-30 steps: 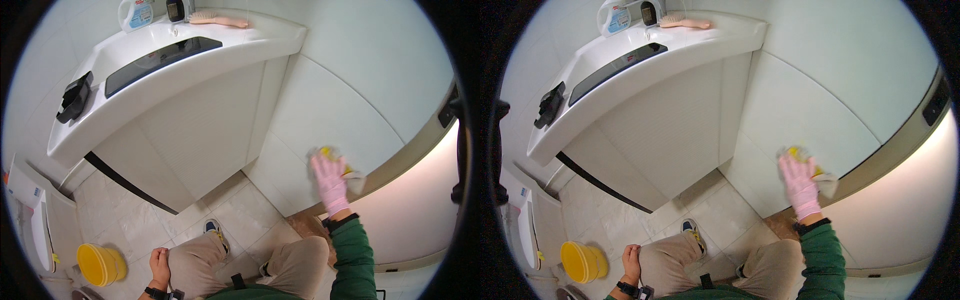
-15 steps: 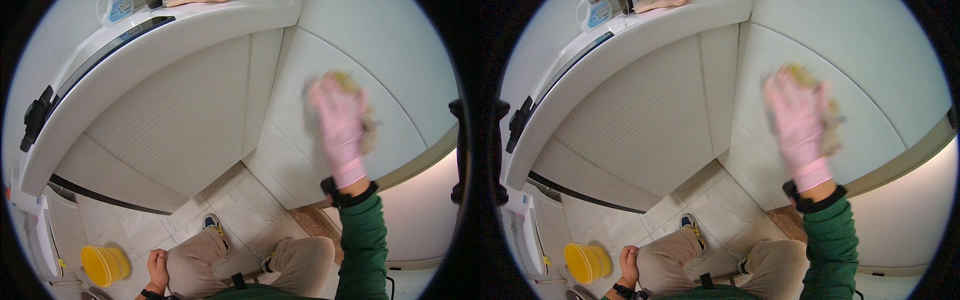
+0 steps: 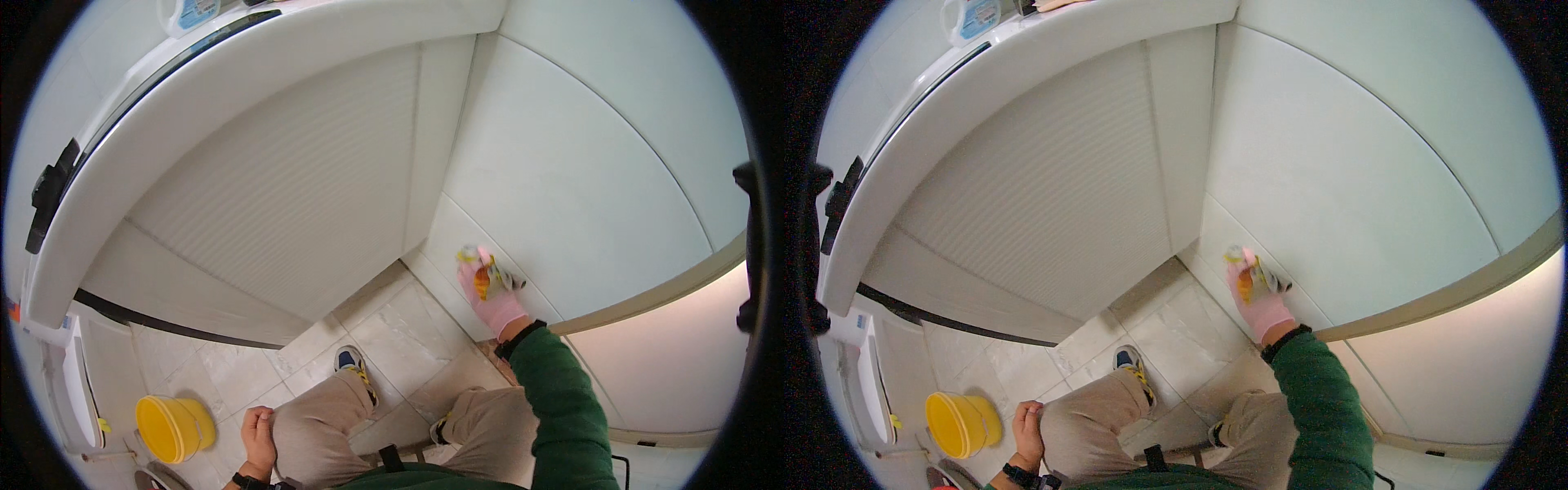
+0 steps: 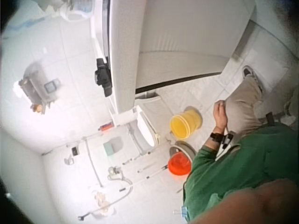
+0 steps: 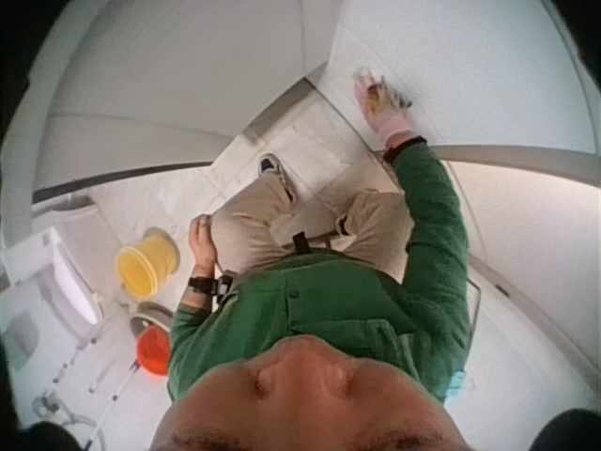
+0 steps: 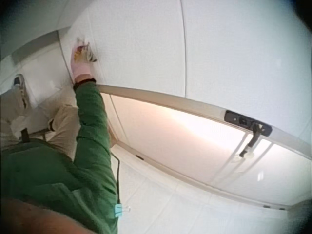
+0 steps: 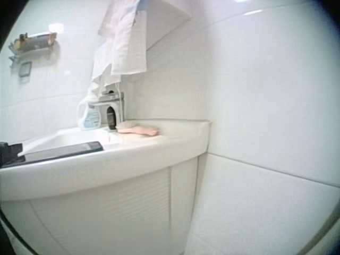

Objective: The person kneels in a bathroom and wipes the lower section of a white tiled wall with a cloth. They repeatedly rub the same area near the floor and door frame, using both hands at times, and continue the wiping motion throughout the clip.

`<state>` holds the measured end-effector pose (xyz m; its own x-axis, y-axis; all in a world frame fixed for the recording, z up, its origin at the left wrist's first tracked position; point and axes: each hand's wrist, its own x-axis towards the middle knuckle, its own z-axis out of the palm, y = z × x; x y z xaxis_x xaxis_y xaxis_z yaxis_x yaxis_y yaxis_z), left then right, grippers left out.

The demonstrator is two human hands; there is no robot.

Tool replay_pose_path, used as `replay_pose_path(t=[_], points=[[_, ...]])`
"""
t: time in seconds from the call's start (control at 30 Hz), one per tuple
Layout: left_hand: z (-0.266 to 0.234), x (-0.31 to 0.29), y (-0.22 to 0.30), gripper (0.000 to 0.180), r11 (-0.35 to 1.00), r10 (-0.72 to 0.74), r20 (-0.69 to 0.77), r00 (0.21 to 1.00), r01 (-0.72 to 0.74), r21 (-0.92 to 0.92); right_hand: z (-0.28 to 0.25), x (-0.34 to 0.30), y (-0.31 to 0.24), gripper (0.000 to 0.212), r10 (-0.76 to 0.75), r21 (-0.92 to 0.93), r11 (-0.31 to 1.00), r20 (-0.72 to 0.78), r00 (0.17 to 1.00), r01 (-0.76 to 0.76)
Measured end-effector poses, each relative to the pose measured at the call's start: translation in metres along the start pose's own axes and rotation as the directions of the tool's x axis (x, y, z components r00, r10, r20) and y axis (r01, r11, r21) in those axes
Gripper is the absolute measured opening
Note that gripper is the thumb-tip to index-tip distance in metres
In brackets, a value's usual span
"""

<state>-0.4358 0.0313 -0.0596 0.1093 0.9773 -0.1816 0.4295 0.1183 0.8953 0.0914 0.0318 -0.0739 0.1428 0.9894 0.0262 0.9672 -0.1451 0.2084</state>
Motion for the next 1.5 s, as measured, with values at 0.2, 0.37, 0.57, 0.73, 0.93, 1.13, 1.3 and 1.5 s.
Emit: replay_pose_path(t=[0.2, 0.37, 0.57, 0.73, 0.93, 1.13, 1.3, 1.5], points=[[0.0, 0.003, -0.007, 0.02, 1.0, 0.021, 0.004, 1.0, -0.021, -0.021, -0.18, 0.078, 0.043, 0.046, 0.038, 0.022, 0.999, -0.724, 0.689, -0.032], [-0.004, 0.005, -0.02, 0.016, 0.998, -0.021, 0.001, 1.0, 0.021, -0.063, -0.267, 0.096, 0.038, 0.066, -0.031, -0.171, 0.896, -0.945, 0.327, -0.41], [-0.004, 0.006, -0.02, 0.017, 0.993, -0.087, -0.002, 0.996, 0.087, -0.085, -0.176, 0.103, 0.001, 0.061, -0.067, -0.832, 0.421, -0.424, 0.903, -0.36], [-0.004, 0.006, -0.011, 0.018, 0.998, -0.067, 0.003, 0.998, 0.067, -0.001, -0.083, 0.109, -0.013, 0.046, 0.346, 0.26, -0.909, 0.033, 0.938, 0.326], [-0.003, 0.008, -0.007, 0.019, 0.999, -0.033, 0.0, 0.999, 0.033, 0.035, 0.03, 0.136, -0.026, 0.038, 0.339, 0.5, -0.854, 0.328, 0.882, 0.142], [-0.002, 0.007, -0.006, 0.019, 0.993, -0.108, -0.008, 0.994, 0.108, -0.043, 0.076, 0.119, -0.039, 0.042, 0.195, 0.326, -0.944, 0.46, 0.866, 0.039], [-0.002, 0.008, -0.001, 0.019, 0.995, -0.092, 0.005, 0.996, 0.091, 0.032, 0.101, 0.1, -0.042, 0.04, 0.23, 0.81, -0.586, 0.178, 0.957, -0.01], [0.001, 0.007, 0.008, 0.019, 0.992, -0.119, 0.012, 0.993, 0.118, 0.035, 0.142, 0.088, -0.049, 0.036, 0.241, 0.449, -0.893, 0.482, 0.842, -0.002]])
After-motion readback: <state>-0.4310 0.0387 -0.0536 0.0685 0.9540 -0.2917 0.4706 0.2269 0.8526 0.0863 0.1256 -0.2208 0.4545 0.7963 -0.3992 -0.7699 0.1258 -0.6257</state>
